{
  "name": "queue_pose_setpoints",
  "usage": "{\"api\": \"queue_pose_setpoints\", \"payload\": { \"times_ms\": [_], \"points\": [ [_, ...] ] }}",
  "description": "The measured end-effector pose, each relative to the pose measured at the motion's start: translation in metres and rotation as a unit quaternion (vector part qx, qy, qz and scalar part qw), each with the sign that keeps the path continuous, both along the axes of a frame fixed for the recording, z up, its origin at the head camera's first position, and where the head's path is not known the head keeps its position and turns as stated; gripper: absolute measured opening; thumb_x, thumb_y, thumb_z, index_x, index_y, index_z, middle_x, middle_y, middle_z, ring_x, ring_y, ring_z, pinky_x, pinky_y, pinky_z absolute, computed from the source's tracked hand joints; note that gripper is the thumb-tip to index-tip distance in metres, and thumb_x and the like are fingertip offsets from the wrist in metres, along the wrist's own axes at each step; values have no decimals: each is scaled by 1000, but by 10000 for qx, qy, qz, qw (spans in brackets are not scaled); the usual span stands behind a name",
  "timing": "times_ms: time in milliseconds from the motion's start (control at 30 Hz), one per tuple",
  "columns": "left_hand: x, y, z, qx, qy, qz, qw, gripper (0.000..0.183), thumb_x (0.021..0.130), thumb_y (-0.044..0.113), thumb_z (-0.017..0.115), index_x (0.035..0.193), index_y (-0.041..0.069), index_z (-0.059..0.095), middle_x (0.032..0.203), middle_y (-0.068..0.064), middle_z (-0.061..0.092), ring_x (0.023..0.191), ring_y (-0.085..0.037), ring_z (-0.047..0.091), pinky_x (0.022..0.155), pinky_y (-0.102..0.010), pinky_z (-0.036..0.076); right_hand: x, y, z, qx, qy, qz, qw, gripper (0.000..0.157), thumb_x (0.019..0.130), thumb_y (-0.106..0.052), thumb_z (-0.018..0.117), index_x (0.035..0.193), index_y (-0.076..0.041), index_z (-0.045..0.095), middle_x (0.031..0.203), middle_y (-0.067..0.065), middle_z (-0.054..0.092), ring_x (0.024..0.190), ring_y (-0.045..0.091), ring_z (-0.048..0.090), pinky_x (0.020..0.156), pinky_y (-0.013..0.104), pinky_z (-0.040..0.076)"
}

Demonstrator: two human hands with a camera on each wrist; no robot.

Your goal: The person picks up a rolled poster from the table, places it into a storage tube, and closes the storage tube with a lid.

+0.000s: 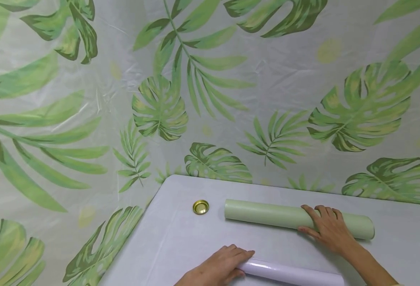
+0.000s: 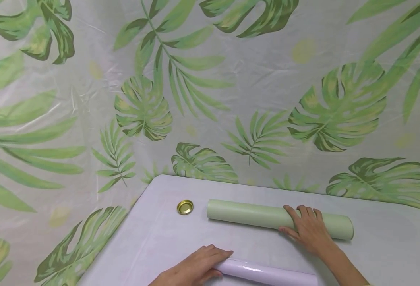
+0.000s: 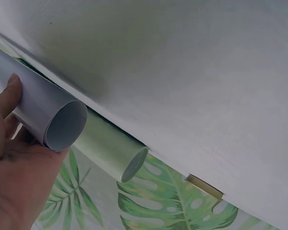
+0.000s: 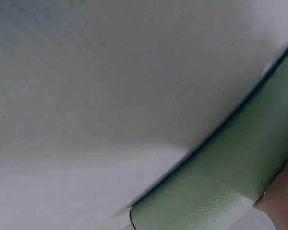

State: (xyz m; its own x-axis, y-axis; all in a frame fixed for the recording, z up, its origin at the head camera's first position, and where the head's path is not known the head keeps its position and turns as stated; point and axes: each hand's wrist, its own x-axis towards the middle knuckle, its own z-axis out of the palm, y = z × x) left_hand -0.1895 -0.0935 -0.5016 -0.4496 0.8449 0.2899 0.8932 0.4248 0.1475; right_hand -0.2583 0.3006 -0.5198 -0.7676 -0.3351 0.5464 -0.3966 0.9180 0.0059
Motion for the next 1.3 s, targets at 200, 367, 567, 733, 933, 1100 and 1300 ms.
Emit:
{"api": "queue_pose_setpoints", "payload": {
  "times_ms": [200,367,567,733,933,1100,1300],
  "points": [
    [-2,-2,1,228,-58,-105,9997,59,99,25,68,154,16,48,136,4,67,112,-9,63,94,-10,41,-1,-1,1,-28,-12,-6,10000,74,79,-61,78,135,-17,61,109,19,65,101,44,63,91,64,44],
    [-3,-4,1,315,61,-113,9994,58,98,24,68,153,18,50,134,4,68,110,-9,64,92,-10,41,-2,-1,2,-16,-44,-16,10000,75,79,-62,78,136,-17,60,109,19,64,100,43,63,90,64,44],
    [-5,-12,4,363,182,76,9991,56,97,23,70,151,19,54,129,7,70,106,-9,64,88,-11,42,-2,-1,4,3,26,-53,10000,79,74,-66,79,134,-17,63,106,18,65,97,42,63,89,66,45],
    [-10,-29,8,495,196,394,9978,54,97,23,71,149,19,56,126,7,71,106,-9,65,89,-18,50,-4,-1,3,33,172,-34,9998,81,70,-69,79,132,-18,64,102,17,64,94,40,63,87,66,46],
    [-14,-53,13,808,-33,735,9940,55,95,18,73,148,17,58,129,4,71,107,-11,67,92,-26,55,-7,1,-1,76,289,101,9995,79,73,-70,76,131,-18,63,102,19,64,94,42,63,84,65,47],
    [-18,-69,16,1111,-333,839,9897,56,94,14,74,148,16,58,134,3,71,113,-11,68,98,-33,55,-3,8,-4,50,300,186,9994,77,73,-66,79,131,-18,63,101,18,64,95,43,64,82,64,46],
    [-26,-88,21,1260,-302,960,9869,58,92,12,76,147,15,58,137,2,69,119,-14,67,101,-38,54,7,25,-1,-22,91,40,9999,79,70,-64,82,133,-20,63,106,17,66,99,44,64,84,66,44]
  ]
}}
